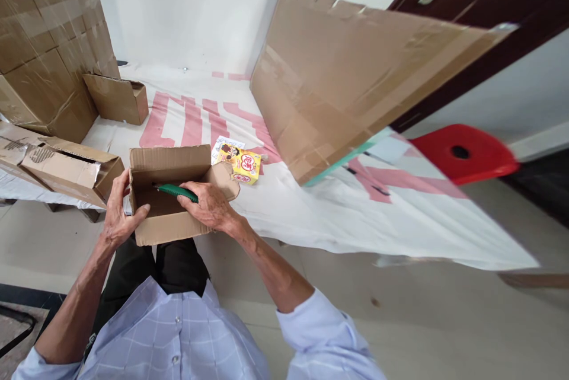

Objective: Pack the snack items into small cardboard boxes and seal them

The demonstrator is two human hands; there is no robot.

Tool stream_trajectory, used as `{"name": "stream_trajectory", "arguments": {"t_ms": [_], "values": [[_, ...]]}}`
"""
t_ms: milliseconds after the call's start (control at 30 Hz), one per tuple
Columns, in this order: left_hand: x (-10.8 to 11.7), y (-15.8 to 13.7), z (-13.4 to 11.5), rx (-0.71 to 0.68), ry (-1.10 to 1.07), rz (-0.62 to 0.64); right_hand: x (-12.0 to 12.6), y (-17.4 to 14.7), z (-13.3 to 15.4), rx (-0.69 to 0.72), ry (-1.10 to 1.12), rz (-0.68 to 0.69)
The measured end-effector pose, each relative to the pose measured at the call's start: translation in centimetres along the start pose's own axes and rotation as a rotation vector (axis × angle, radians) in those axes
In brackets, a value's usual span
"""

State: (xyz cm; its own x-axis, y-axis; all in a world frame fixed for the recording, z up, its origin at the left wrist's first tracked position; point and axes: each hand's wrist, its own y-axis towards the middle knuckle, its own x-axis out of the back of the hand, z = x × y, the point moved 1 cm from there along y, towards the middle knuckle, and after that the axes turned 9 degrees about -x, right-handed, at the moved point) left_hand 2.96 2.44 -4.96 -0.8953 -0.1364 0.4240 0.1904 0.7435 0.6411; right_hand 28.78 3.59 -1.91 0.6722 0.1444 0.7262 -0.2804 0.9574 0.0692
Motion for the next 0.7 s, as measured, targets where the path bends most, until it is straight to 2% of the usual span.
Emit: {"name": "stream_trajectory", "arguments": {"t_ms": [700], "values": [[-0.11,0.02,0.0,-0.008,0.014,0.001,-0.06,0.01,-0.24,0.013,0.013,0.003]]}}
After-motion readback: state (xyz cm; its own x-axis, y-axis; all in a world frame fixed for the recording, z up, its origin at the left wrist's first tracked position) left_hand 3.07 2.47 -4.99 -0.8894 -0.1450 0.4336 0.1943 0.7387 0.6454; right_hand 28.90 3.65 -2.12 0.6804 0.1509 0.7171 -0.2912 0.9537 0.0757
